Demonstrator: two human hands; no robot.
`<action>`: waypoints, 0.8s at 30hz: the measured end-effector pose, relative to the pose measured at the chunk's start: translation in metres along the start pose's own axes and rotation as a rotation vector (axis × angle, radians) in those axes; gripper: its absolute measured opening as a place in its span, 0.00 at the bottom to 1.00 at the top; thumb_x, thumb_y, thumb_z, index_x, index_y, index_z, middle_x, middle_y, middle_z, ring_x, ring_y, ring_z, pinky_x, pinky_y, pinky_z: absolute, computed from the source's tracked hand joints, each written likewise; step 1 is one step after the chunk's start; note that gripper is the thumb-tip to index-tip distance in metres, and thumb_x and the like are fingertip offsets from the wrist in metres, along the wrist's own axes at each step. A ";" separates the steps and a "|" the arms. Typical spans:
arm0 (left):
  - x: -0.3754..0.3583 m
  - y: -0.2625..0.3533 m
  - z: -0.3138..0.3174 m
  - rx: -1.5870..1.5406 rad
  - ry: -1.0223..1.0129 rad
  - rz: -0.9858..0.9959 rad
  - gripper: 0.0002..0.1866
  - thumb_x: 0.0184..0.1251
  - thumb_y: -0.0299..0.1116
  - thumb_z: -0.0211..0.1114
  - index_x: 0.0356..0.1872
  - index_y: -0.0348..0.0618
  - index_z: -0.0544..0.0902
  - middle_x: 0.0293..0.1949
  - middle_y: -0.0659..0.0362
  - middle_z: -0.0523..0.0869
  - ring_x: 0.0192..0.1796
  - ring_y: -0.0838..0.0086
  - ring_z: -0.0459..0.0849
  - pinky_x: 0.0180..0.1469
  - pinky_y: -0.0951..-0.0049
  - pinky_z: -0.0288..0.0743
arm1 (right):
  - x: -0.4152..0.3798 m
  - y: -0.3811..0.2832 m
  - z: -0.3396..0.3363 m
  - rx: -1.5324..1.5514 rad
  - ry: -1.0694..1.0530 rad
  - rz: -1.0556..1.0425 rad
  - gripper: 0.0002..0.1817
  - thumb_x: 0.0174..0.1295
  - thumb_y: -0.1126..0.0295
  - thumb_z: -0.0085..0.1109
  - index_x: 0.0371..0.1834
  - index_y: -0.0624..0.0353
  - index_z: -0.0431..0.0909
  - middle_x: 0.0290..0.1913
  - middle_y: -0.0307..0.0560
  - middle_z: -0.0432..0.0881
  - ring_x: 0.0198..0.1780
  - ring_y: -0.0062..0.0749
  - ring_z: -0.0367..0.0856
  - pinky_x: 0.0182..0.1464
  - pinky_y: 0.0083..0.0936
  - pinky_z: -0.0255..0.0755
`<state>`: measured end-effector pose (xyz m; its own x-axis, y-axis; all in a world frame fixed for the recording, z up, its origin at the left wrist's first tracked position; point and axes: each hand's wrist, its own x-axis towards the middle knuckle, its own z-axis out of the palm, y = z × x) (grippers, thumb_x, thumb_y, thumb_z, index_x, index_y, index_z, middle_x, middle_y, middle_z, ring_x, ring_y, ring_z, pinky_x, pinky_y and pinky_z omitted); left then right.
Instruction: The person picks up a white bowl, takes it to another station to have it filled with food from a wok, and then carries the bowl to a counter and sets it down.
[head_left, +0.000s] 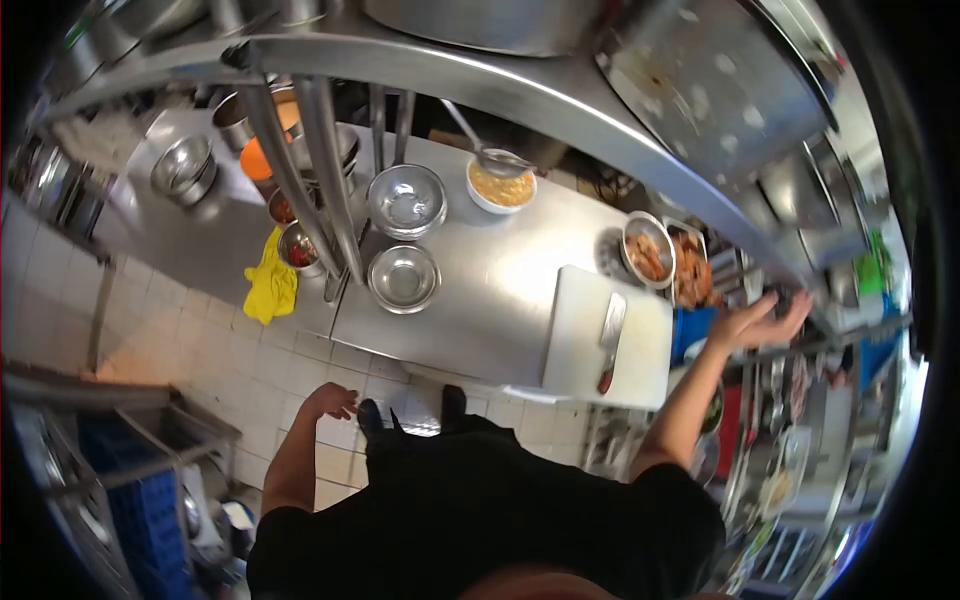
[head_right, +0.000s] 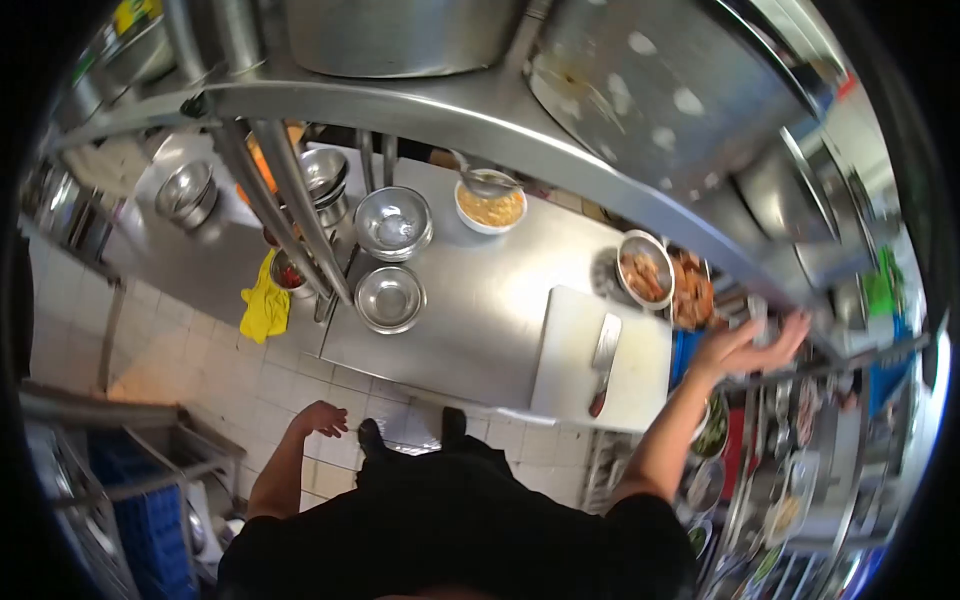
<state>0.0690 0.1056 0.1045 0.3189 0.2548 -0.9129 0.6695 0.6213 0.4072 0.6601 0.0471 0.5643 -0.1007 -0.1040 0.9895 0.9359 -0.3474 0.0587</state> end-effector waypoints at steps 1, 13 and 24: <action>-0.009 0.027 0.021 0.003 -0.103 0.104 0.17 0.75 0.40 0.60 0.48 0.34 0.84 0.41 0.53 0.91 0.42 0.65 0.91 0.42 0.67 0.85 | -0.047 0.011 -0.002 0.173 -0.070 -0.090 0.22 0.73 0.67 0.48 0.65 0.71 0.71 0.68 0.65 0.71 0.73 0.63 0.63 0.74 0.58 0.54; 0.073 0.346 0.147 -0.500 0.532 1.229 0.19 0.80 0.45 0.59 0.56 0.38 0.81 0.49 0.53 0.86 0.57 0.68 0.84 0.59 0.69 0.76 | -0.423 0.005 0.184 1.026 -1.363 1.475 0.34 0.77 0.38 0.36 0.57 0.55 0.80 0.54 0.43 0.86 0.58 0.32 0.80 0.66 0.41 0.63; 0.184 0.511 0.067 -0.740 0.725 1.046 0.44 0.78 0.64 0.43 0.71 0.24 0.66 0.71 0.31 0.69 0.75 0.44 0.67 0.76 0.55 0.59 | -0.432 -0.092 0.311 1.539 -1.200 1.920 0.51 0.72 0.27 0.21 0.82 0.61 0.50 0.80 0.52 0.60 0.80 0.49 0.57 0.80 0.44 0.51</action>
<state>0.5146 0.4203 0.1470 -0.1167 0.9856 -0.1227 -0.2083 0.0965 0.9733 0.7227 0.4142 0.1725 0.1606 0.9670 -0.1978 -0.5647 -0.0744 -0.8219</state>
